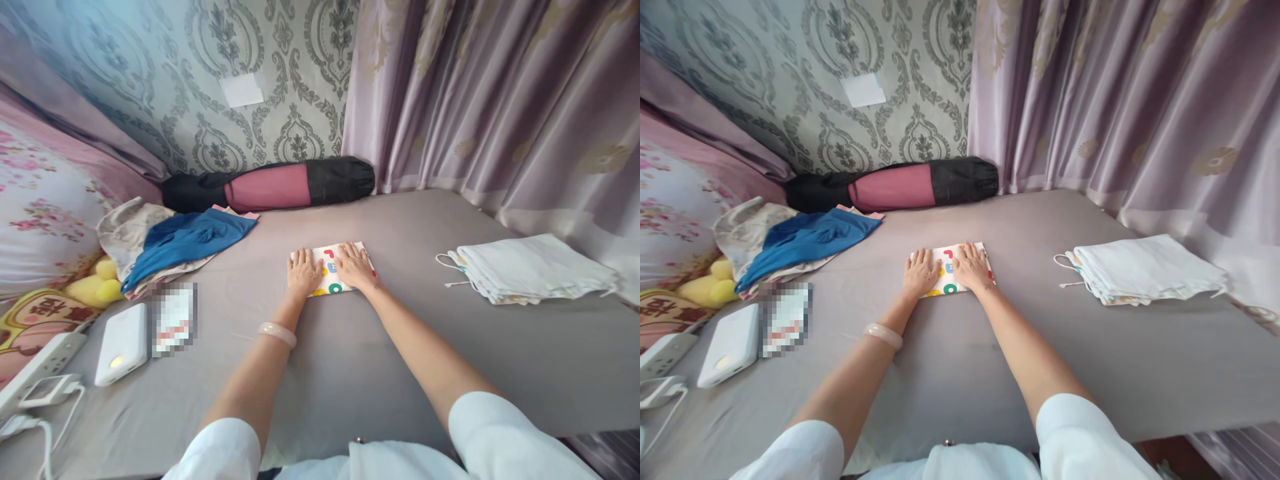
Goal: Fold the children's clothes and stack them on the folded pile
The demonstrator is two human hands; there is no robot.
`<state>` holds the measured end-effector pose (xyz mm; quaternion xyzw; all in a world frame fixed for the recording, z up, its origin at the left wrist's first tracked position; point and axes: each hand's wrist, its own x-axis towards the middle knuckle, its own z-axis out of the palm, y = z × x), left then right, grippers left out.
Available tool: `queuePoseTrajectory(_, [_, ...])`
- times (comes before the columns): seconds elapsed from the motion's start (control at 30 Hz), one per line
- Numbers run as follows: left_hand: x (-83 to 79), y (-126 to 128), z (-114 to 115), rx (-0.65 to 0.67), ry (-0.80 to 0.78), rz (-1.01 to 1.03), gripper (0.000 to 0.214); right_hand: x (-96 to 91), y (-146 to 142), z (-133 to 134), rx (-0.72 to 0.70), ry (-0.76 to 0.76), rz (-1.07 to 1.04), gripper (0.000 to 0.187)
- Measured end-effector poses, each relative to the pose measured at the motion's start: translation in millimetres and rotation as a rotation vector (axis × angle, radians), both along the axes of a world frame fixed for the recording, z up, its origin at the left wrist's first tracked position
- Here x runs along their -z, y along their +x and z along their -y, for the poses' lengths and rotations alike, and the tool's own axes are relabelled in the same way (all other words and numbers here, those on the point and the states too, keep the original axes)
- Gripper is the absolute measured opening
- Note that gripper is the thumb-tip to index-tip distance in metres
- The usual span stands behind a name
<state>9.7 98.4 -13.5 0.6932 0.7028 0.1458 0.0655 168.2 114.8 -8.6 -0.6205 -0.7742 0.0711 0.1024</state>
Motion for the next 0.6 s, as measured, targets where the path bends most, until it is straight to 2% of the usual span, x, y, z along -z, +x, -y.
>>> queuePoseTrajectory(0.1, [-3.0, -7.7, 3.7, -0.014, -0.042, 0.038, 0.061, -2.9, 9.9, -3.3, -0.01, -0.026, -0.01, 0.056])
queuePoseTrajectory(0.17, [-3.8, -14.2, 8.0, -0.034, -0.058, 0.05, 0.062, -2.3, 17.7, -4.8, 0.034, -0.012, -0.006, 0.057])
queuePoseTrajectory(0.27, [-2.0, -22.0, 13.7, -0.028, -0.043, 0.033, 0.061, 2.5, 26.9, -6.2, 0.102, -0.024, 0.002, 0.059])
queuePoseTrajectory(0.37, [1.1, -24.8, 15.8, -0.017, -0.024, 0.023, 0.06, 6.4, 31.1, -7.3, 0.103, -0.049, 0.013, 0.06])
queuePoseTrajectory(0.5, [3.7, -24.5, 15.6, -0.022, 0.002, 0.061, 0.058, 1.5, 26.5, -3.6, 0.108, -0.031, 0.04, 0.059])
queuePoseTrajectory(0.6, [6.0, -25.7, 15.9, -0.029, 0.037, 0.104, 0.055, -7.3, 7.4, 4.9, 0.101, 0.06, 0.051, 0.056])
